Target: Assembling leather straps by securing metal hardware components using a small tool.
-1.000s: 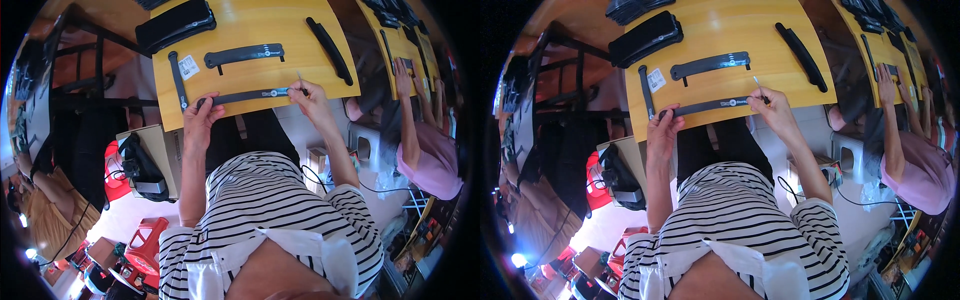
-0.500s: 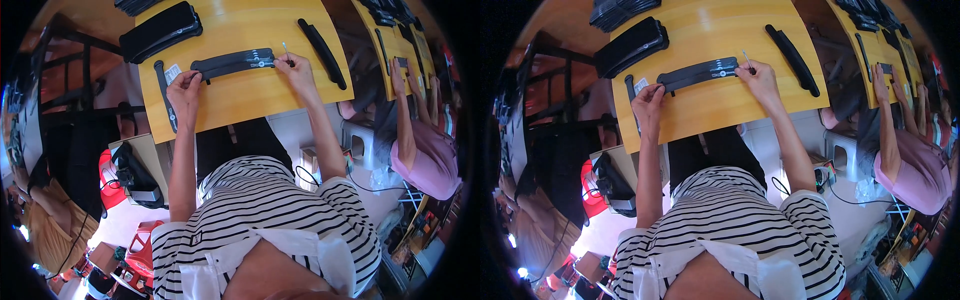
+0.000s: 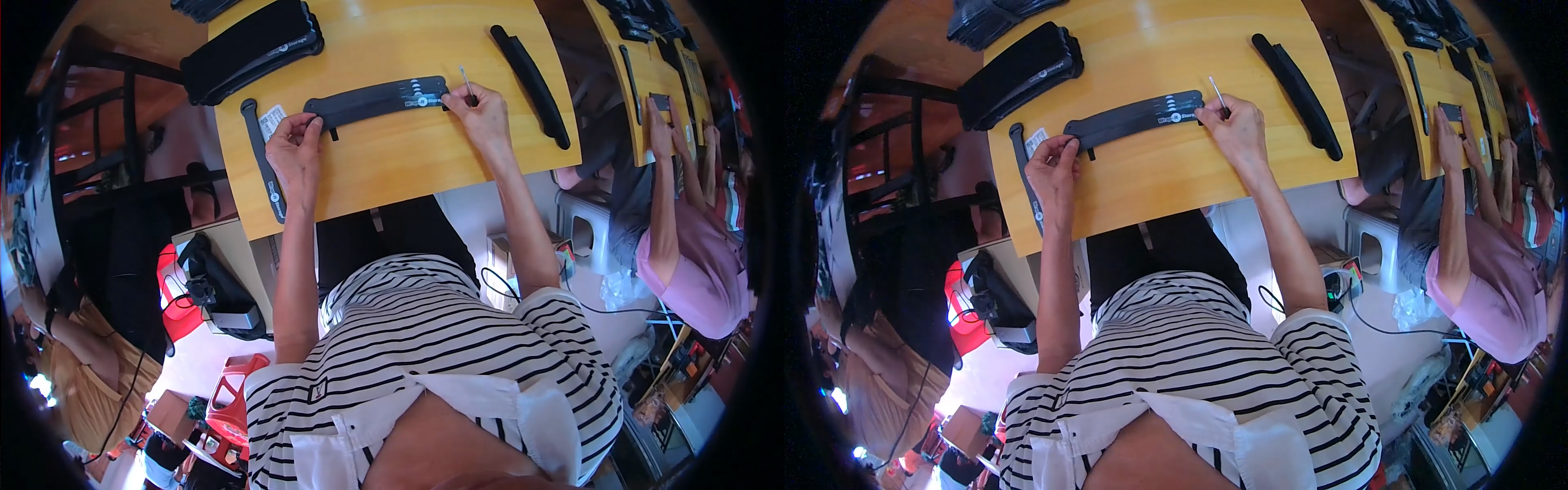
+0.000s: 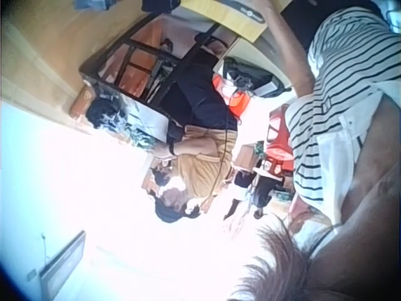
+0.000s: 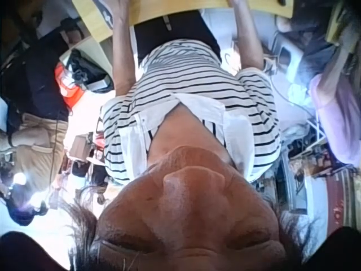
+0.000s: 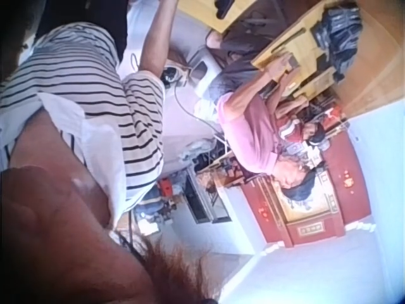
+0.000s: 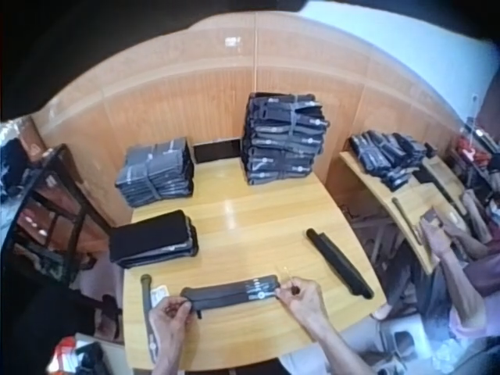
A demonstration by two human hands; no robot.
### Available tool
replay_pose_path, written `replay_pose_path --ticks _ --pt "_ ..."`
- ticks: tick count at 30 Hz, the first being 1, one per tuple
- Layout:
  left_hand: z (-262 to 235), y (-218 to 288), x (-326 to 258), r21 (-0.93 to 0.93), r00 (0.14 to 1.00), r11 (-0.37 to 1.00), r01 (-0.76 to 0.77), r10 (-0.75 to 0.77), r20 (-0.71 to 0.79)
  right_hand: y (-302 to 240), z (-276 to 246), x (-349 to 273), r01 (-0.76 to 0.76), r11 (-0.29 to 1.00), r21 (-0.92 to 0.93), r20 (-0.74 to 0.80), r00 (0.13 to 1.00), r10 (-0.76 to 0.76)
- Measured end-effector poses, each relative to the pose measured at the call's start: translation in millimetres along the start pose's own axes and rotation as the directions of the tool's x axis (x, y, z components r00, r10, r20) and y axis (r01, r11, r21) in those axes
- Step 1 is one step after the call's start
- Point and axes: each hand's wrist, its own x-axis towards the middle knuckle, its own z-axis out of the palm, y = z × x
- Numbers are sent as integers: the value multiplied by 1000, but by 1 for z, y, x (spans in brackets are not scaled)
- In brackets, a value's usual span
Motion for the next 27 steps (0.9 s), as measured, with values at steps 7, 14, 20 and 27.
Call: replay_pose_path --ticks 7,14,20,27 --pt "1 0 3 4 1000 1000 20 -20 -1 -6 3 1 -24 1000 -9 -31 999 23" --pt "1 3 2 23 999 999 34 -34 6 -3 4 1 -17 1000 10 -46 999 17" --pt "1 7 2 64 999 997 41 -41 2 -10 4 -1 -40 999 -37 -45 998 38" --pt "0 6 3 80 999 996 37 -36 -8 -4 6 2 -48 996 -69 -42 998 45"
